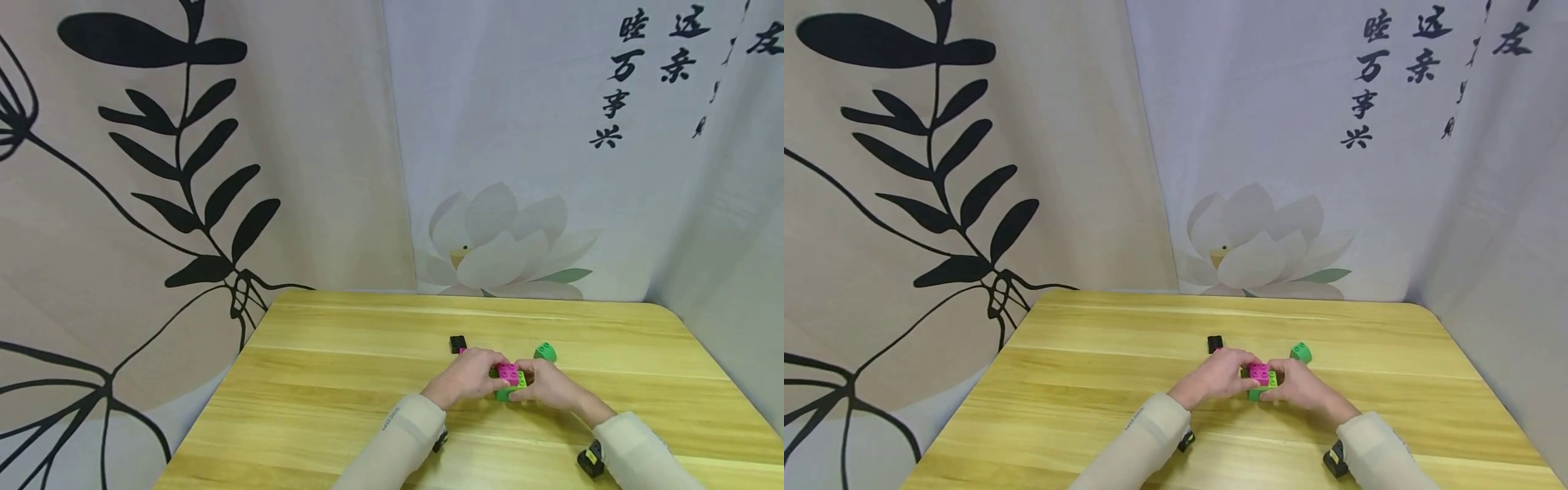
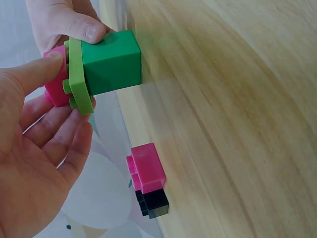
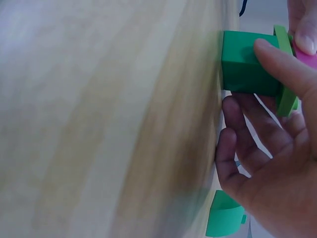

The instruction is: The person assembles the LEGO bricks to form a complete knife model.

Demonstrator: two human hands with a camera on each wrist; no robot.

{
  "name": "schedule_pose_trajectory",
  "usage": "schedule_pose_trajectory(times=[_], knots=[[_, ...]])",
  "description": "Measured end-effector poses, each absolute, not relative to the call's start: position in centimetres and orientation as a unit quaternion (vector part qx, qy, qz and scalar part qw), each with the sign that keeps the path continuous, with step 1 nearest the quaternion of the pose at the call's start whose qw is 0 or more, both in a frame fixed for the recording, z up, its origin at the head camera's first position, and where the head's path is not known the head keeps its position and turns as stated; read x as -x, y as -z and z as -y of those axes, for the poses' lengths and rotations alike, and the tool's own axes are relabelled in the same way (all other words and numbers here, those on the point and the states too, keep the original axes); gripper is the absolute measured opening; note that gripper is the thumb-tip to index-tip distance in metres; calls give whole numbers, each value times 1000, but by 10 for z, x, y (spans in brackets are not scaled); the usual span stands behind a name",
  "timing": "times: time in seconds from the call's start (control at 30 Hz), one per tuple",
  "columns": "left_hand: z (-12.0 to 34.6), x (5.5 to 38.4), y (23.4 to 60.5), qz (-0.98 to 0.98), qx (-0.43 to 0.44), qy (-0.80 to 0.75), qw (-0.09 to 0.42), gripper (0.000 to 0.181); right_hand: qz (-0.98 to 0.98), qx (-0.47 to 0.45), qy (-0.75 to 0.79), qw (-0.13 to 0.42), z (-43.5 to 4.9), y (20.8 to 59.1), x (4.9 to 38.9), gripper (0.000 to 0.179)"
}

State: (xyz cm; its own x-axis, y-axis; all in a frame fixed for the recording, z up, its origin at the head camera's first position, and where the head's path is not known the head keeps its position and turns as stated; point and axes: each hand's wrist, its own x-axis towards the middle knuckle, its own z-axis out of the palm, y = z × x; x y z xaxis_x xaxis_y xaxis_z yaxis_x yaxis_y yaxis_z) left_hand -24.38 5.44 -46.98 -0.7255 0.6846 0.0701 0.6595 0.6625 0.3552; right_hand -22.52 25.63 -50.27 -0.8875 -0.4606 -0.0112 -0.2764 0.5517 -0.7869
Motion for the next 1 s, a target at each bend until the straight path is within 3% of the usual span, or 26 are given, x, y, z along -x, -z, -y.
schedule_pose_trajectory(times=[1.0], knots=[[-54, 243, 475, -914, -354, -197, 34, 33, -868, 209, 436, 109, -255, 503, 224, 26]])
